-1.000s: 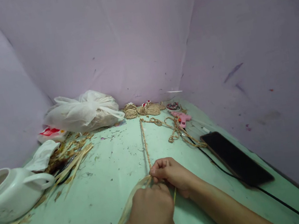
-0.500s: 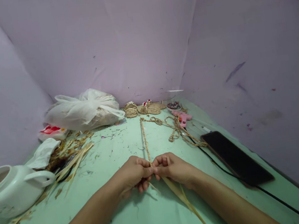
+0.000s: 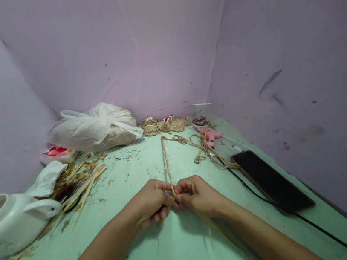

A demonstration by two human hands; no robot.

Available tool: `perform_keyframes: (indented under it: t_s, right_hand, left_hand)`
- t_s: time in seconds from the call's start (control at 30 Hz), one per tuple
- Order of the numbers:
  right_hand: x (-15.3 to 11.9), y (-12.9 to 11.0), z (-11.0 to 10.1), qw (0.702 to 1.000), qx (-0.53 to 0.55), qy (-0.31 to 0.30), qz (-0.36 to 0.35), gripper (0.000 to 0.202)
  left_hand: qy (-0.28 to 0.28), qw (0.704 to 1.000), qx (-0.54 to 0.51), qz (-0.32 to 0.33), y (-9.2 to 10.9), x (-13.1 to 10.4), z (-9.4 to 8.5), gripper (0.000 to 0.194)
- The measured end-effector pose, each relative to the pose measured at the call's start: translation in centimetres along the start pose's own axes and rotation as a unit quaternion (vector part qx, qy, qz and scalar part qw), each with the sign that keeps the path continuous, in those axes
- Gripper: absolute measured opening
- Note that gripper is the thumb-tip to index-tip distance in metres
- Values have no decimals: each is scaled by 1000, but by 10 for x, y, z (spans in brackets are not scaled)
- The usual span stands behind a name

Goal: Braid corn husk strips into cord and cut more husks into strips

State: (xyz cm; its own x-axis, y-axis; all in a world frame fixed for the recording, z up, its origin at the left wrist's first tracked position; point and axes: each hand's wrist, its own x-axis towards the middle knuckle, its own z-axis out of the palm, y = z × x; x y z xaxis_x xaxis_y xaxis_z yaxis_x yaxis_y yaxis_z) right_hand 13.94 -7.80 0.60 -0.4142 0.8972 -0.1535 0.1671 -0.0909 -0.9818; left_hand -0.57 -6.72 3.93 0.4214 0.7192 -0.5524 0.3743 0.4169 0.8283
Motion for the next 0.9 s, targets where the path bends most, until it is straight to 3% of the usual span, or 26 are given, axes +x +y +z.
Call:
perform_keyframes:
  t_s: [0.13,0.27,0.37,0.5,0.63,0.73,0.9]
  right_hand:
    - [1,2,-1,999,-26,19,22,2]
    - [-2,2,-1,987,-151,46,10,3]
    - [-6,-2,1,959,-276,63,-18,8]
    - [-15,-13,8,893,-438,100,-29,13]
    - [-25,-24,21,822,-556,123,20,15]
    - [-32,-27,31,807,-582,94,39,18]
    - [-37,-19,42,785,-617,41,-22,32]
  left_hand:
    - [35,998,49,10,-2,3,1,11]
    - [94,981,160,53,-12,9,3,18]
    - [117,965,221,73,-16,11,5,19]
    - [154,954,246,79,-18,10,9,17]
    - [177,951,227,112,-22,12,16,20]
    - [167,964,173,115,-27,14,21,20]
    - [125,990,-25,53,-26,14,24,14]
